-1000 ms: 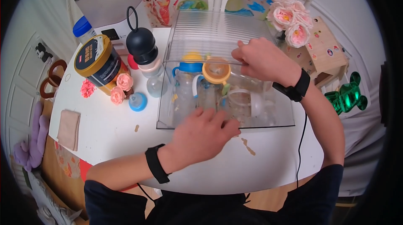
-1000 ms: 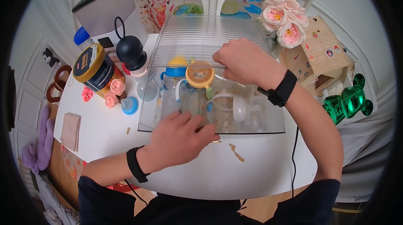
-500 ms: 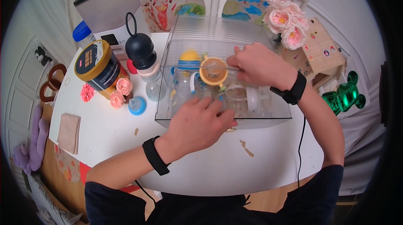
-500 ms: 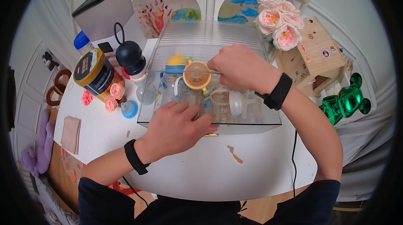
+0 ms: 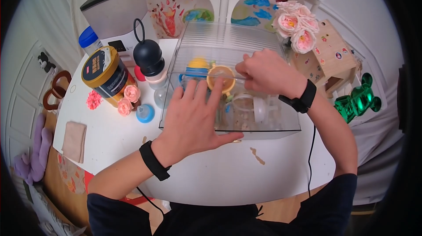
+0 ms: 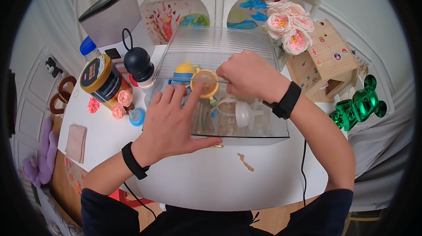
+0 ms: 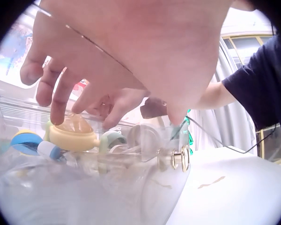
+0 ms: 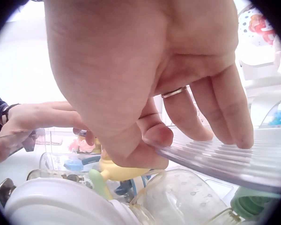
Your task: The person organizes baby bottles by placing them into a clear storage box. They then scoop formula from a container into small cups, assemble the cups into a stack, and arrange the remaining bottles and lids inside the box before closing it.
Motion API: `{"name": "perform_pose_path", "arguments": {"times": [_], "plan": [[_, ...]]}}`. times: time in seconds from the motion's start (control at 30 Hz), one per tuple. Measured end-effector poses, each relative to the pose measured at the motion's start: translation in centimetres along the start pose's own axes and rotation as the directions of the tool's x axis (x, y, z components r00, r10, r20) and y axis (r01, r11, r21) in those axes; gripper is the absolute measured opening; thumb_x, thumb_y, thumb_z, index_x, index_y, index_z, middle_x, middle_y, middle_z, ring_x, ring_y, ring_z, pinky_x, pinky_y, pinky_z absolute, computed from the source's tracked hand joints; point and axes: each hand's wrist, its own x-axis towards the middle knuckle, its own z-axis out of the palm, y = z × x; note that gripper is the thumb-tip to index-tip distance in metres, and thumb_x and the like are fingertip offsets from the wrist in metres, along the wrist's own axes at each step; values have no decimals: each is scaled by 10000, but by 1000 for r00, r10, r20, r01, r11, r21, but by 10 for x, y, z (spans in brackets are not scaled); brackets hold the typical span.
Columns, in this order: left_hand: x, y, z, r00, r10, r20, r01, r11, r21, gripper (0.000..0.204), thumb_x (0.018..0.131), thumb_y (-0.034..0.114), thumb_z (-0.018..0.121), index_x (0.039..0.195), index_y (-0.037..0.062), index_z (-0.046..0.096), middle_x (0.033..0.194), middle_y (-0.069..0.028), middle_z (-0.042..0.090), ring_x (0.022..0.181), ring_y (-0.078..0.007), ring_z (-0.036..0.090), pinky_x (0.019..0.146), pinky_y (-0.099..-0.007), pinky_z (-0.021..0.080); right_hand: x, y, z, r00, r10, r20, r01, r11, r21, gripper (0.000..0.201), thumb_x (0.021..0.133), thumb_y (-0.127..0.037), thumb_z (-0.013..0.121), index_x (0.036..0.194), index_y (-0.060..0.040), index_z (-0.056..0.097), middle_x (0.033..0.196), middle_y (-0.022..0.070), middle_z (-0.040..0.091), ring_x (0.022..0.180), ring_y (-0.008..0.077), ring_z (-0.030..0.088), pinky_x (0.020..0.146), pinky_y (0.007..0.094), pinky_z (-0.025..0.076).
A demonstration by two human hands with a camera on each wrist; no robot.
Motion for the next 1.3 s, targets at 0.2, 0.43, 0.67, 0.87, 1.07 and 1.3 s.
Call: {"name": "perform_pose_path", "arguments": {"times": [0.2, 0.43, 0.67, 0.87, 1.07, 1.3], "plan": [[0, 0, 3, 999, 25, 21, -26, 999, 41, 1245, 763, 910, 722, 1545, -39, 527, 963, -143, 605, 929, -295, 531, 810, -396, 392, -2, 1, 4, 1000, -3, -31, 1, 999, -37, 88, 793, -100, 736, 781, -53, 663, 710, 169, 681, 703, 391, 695, 668, 507, 554], [7, -1, 0, 981, -22, 191, 13, 999, 48, 1243, 793, 942, 668, 1528, -54, 556, 524, -70, 536, 540, -292, 585, 711, -400, 425, -2, -2, 2, 1000, -1, 6, 2, 998, -58, 56, 788, -95, 722, 799, -69, 673, 728, 168, 680, 714, 393, 691, 652, 527, 534], [15, -3, 2, 975, -71, 209, 62, 997, 50, 1240, 795, 982, 609, 1521, -23, 589, 470, -36, 495, 419, -271, 539, 594, -393, 422, 1, 0, 3, 999, -52, -16, 51, 997, -55, 42, 762, -57, 691, 791, -69, 664, 708, 180, 661, 684, 410, 675, 614, 538, 507], [19, -8, 14, 989, -43, 141, 22, 989, 145, 1241, 774, 1020, 573, 1505, 18, 617, 474, -30, 513, 421, -253, 552, 580, -399, 427, 0, 0, 6, 997, -63, -45, 60, 997, -55, 70, 754, -47, 691, 818, -63, 668, 676, 186, 646, 663, 415, 665, 596, 547, 489], [26, -11, 14, 984, -85, 156, 61, 986, 157, 1158, 771, 1023, 567, 1366, 39, 709, 471, -34, 522, 413, -254, 553, 573, -384, 416, -2, -3, 5, 998, -45, -34, 43, 997, -61, 111, 756, -57, 710, 864, -60, 683, 678, 183, 646, 658, 416, 662, 595, 548, 489], [22, -30, 49, 905, 329, -270, -252, 926, 283, 806, 831, 878, 694, 941, 80, 676, 638, -12, 484, 587, -205, 498, 661, -376, 390, -2, -5, -5, 999, 14, 47, -10, 996, -92, 221, 716, -76, 730, 933, -91, 772, 785, 148, 702, 759, 374, 719, 675, 493, 571]]}}
